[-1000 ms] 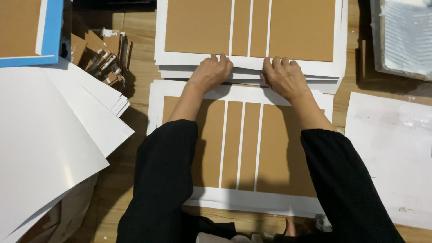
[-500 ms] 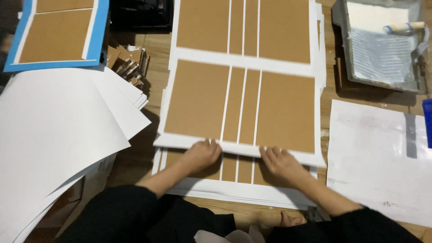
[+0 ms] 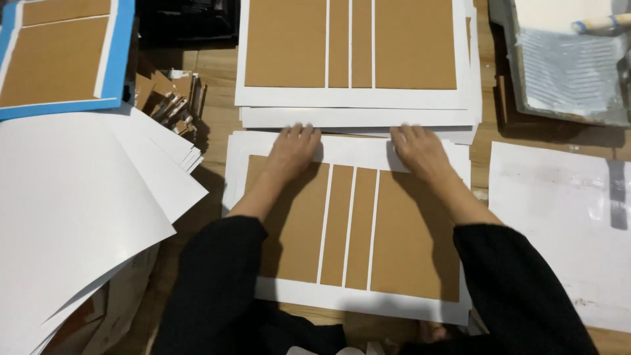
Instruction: Counting and stacking finished cardboard book covers in a print shop finishing area.
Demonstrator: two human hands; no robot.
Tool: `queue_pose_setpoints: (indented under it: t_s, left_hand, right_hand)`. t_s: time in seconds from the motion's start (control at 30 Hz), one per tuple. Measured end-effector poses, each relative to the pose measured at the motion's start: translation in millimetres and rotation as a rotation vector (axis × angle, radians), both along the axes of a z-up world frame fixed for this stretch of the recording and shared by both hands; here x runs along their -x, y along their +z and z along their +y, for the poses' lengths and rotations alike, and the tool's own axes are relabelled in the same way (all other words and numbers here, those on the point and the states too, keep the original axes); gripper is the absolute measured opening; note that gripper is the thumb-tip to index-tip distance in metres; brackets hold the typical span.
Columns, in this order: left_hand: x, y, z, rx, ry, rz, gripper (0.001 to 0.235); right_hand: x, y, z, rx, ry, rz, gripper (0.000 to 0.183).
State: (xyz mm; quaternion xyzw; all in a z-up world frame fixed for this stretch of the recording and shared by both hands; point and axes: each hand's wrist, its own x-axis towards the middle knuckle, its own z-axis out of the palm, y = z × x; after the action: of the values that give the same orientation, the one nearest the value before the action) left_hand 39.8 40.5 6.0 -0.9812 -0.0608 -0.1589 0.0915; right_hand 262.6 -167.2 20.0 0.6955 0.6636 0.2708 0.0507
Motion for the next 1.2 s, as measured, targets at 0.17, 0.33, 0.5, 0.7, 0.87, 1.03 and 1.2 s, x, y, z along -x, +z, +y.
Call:
queue_pose_setpoints:
  t_s: [0.17,0.33,0.5,0.7,0.87,1.03,1.2]
  left_hand:
    - [-59.8,-32.2,45.4,-0.097,0.153,0.016,0.037]
    - [-74.1,-29.1,45.8,-0.17,0.074,0.148,0.053]
    - [-57.2,-18.2,40.7,-0.305,0.018,-0.022,0.016]
    - [48.1,23.0,-53.0,-0.104,-0.201,0.008,0.009]
    - [140.3,55.0,-138.8,0.298,-0.394,0.3,0.013]
    - [137.3,34.6,-128.7,0.67,-0.367,0.456,0.034]
    - [30.9,-17.9,-39.9,0.115,-0.101,-0.064,0.019]
  right_hand:
    - [-45.8,-35.2,52.9,0.101,-0.134,-0.106,0.029]
    - [-47.3,-33.5,54.6,0.151,-0.056,-0.219,0.025]
    - [-25.2,-14.1,41.9,0.12,-0.013,-0.148,0.009]
    - [65.9,5.6,-71.1,0.278,0.156,0.018,0.01]
    - [151.5,31.3,-161.6,0.548,0.263,0.467,0.016]
    - [137.3,52.0,-134.2,0.526,0.3,0.897,0.013]
    - [20.3,-1.2,-37.6,0.19,0.043,0.143,0.02]
